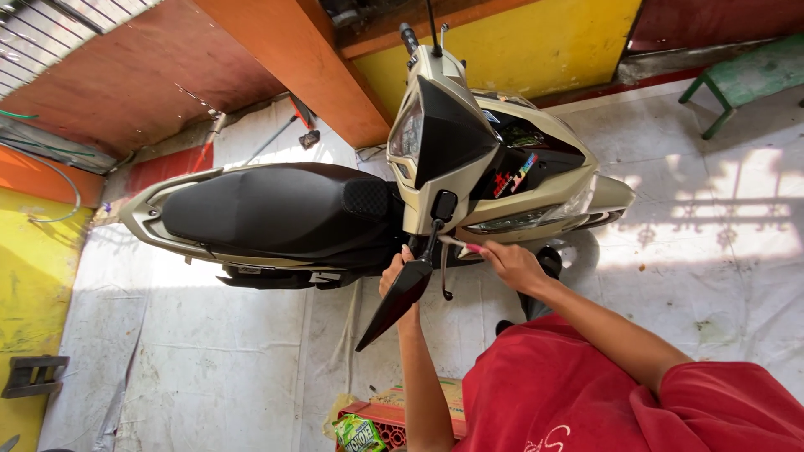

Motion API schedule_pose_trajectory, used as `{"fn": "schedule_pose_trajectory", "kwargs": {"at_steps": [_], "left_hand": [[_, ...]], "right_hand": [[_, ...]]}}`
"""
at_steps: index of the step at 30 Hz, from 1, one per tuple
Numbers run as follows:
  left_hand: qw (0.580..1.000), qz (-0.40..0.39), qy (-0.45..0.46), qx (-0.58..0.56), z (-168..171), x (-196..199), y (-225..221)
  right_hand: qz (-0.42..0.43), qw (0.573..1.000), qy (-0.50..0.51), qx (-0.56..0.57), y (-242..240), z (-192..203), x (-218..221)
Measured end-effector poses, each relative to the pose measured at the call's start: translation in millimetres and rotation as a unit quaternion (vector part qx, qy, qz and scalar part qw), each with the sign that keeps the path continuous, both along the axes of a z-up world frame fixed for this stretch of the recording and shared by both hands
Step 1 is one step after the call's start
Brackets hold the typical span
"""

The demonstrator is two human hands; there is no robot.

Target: Unscrewing a component near the motorcycle mirror using a screwdriver.

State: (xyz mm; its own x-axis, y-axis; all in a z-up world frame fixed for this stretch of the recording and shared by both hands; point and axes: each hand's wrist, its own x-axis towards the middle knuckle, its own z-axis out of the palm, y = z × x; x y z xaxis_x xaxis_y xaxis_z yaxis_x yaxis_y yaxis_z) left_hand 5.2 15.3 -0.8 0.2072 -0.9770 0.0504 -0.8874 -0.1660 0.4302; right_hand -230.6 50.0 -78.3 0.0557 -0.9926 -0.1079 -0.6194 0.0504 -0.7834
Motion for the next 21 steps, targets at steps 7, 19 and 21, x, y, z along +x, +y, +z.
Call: {"fn": "schedule_pose_trajectory", "kwargs": {"at_steps": [7,19,21], "left_hand": [[1.000,-0.001,0.007,-0.003,-6,2,-7],[1.000,0.017,0.009,0.021,-6,2,-10],[0.999,0.036,-0.010,0.039,-10,2,-11]], "right_hand": [[0.051,0.999,-0.003,0.018,21,-17,10],[0.076,0.993,0.037,0.077,20,-25,13],[0.089,0.992,0.019,-0.089,29,-25,10]]}}
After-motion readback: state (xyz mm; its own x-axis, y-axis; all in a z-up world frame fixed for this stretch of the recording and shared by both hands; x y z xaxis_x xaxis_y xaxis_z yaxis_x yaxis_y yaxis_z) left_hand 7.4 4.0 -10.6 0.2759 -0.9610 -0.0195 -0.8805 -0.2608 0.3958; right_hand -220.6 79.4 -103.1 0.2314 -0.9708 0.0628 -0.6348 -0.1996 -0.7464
